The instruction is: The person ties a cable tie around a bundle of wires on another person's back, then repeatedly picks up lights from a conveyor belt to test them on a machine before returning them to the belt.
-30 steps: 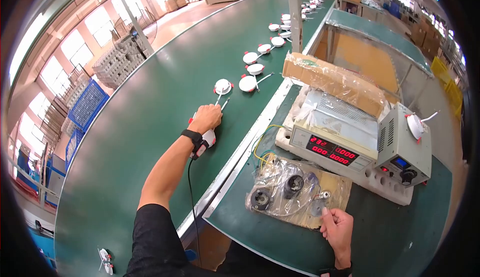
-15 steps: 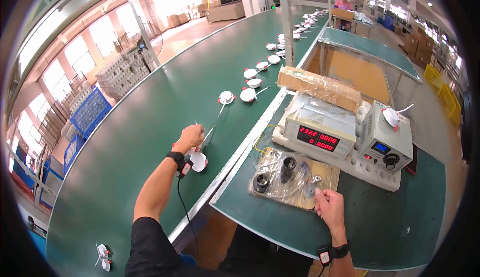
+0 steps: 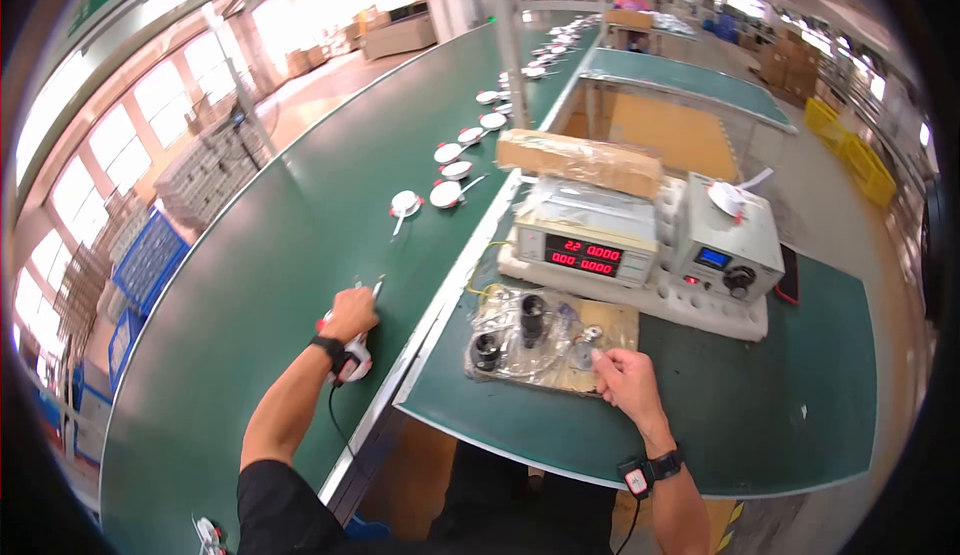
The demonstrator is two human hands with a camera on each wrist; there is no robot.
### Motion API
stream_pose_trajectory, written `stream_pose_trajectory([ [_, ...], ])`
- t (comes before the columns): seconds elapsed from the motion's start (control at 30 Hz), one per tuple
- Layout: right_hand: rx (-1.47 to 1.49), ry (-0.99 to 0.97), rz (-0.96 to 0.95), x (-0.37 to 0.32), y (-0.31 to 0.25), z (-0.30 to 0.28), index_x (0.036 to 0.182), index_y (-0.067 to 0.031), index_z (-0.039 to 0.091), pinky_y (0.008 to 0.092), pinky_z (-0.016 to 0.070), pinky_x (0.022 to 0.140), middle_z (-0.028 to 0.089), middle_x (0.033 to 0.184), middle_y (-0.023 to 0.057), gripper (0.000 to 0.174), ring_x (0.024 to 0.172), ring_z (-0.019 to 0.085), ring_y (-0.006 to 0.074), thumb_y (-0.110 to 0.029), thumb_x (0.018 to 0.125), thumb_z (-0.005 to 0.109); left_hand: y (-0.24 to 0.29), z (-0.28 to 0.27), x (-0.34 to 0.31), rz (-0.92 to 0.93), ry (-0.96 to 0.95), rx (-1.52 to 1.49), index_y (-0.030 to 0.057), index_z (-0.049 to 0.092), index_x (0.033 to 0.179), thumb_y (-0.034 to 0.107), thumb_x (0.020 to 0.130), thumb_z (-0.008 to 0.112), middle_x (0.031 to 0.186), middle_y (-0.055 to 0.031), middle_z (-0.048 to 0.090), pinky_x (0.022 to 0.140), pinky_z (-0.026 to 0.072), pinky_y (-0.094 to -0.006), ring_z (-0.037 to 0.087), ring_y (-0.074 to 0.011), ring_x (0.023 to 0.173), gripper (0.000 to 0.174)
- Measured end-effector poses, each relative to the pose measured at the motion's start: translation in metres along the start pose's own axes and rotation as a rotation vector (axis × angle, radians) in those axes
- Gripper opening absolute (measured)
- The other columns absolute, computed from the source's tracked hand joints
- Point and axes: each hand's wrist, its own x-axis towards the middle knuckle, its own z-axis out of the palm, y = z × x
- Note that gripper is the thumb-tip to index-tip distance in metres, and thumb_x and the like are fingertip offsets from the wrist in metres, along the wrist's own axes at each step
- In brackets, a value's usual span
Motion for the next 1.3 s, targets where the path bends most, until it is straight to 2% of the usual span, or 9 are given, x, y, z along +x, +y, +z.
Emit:
stream_pose_trajectory([
  [0.13, 0.092, -0.003, -0.075, -0.011, -0.008, -0.021, 0.083, -0.0009, 0.068, 0.0218, 0.0406, 0.044, 0.061, 0.062, 0.0012, 0.034, 0.049, 0.054, 0.0056, -0.03, 0.101, 0.063, -0.016, -0.049, -0.021, -0.259, -0.036, -0.197, 0.0013, 0.073, 0.079, 0.022, 0.065, 0.071, 0.08, -0.0215, 0.071, 0.072, 0.0559, -0.045, 0.068, -0.0382, 0.075, 0.025],
  [0.2, 0.129, 0.058, -0.105, -0.025, -0.02, -0.033, 0.082, -0.0015, 0.067, 0.0207, 0.0409, 0.043, 0.06, 0.061, 0.0005, 0.033, 0.048, 0.054, 0.0054, -0.028, 0.102, 0.062, -0.004, -0.096, -0.039, -0.195, 0.197, -0.442, 0.0006, 0.07, 0.075, 0.019, 0.068, 0.068, 0.069, -0.0178, 0.067, 0.067, 0.0535, -0.0422, 0.066, -0.0363, 0.066, 0.02],
  [0.3, 0.181, 0.117, -0.111, -0.039, -0.026, -0.045, 0.081, -0.0033, 0.066, 0.0207, 0.0386, 0.043, 0.059, 0.06, -0.0009, 0.034, 0.049, 0.052, 0.0044, -0.031, 0.101, 0.063, 0.031, -0.156, -0.039, -0.145, 0.116, -0.284, 0.0009, 0.069, 0.082, 0.02, 0.077, 0.063, 0.08, -0.0193, 0.069, 0.069, 0.0525, -0.0427, 0.066, -0.0368, 0.074, 0.021],
  [0.37, 0.179, 0.053, -0.084, -0.042, -0.018, -0.019, 0.081, -0.0033, 0.067, 0.0206, 0.0389, 0.044, 0.059, 0.061, -0.0007, 0.034, 0.05, 0.053, 0.0044, -0.03, 0.101, 0.063, 0.041, -0.142, -0.037, 0.041, 0.337, -0.298, 0.0002, 0.068, 0.088, 0.018, 0.084, 0.06, 0.083, -0.0193, 0.07, 0.076, 0.0523, -0.0449, 0.066, -0.0373, 0.079, 0.02],
  [0.6, 0.083, -0.079, -0.05, -0.062, -0.008, -0.009, 0.081, -0.001, 0.067, 0.0209, 0.0409, 0.045, 0.061, 0.061, 0.0001, 0.033, 0.05, 0.054, 0.0045, -0.027, 0.1, 0.064, 0.066, -0.16, -0.042, -0.153, 0.266, -0.662, -0.0036, 0.069, 0.096, 0.013, 0.089, 0.061, 0.076, -0.0091, 0.068, 0.07, 0.0514, -0.032, 0.066, -0.0174, 0.074, 0.019],
  [0.87, -0.106, -0.016, -0.205, -0.096, -0.004, -0.011, 0.09, -0.003, 0.073, 0.026, 0.0467, 0.053, 0.064, 0.064, 0.0003, 0.026, 0.061, 0.058, 0.0045, -0.026, 0.099, 0.067, 0.247, -0.235, -0.07, 0.251, -0.034, -1.232, -0.0037, 0.064, 0.1, 0.008, 0.096, 0.061, 0.081, -0.0013, 0.063, 0.067, 0.0481, -0.0253, 0.058, -0.0085, 0.074, 0.013],
  [1.0, -0.418, 0.072, -0.411, -0.148, 0.04, -0.025, 0.085, -0.0033, 0.07, 0.0446, 0.0461, 0.056, 0.063, 0.07, 0.0206, 0.026, 0.066, 0.061, 0.0425, -0.028, 0.094, 0.068, 0.385, -0.193, -0.054, 0.675, -0.215, -1.319, 0.0015, 0.067, 0.104, 0.011, 0.097, 0.063, 0.081, 0.0014, 0.062, 0.064, 0.0458, -0.0213, 0.056, -0.0057, 0.069, 0.012],
  [1.2, -0.111, 0.069, -0.041, -0.212, 0.036, -0.057, 0.091, -0.0015, 0.071, 0.0354, 0.0497, 0.058, 0.069, 0.069, 0.013, 0.024, 0.058, 0.066, 0.0241, -0.025, 0.096, 0.068, 0.552, -0.103, -0.036, 0.525, -0.697, -1.618, 0.0037, 0.065, 0.12, 0.018, 0.099, 0.062, 0.085, 0.0011, 0.065, 0.057, 0.0415, -0.0218, 0.052, -0.0052, 0.065, 0.025],
  [1.3, -0.151, 0.331, -0.047, -0.197, 0.042, -0.062, 0.094, 0.0003, 0.071, 0.0286, 0.049, 0.057, 0.068, 0.068, 0.0067, 0.021, 0.061, 0.063, 0.0106, -0.021, 0.097, 0.069, 0.547, -0.102, -0.044, 0.7, -0.323, -1.378, 0.0058, 0.054, 0.141, 0.025, 0.099, 0.063, 0.104, -0.0105, 0.067, 0.065, 0.0488, -0.0285, 0.064, -0.014, 0.081, 0.047],
])
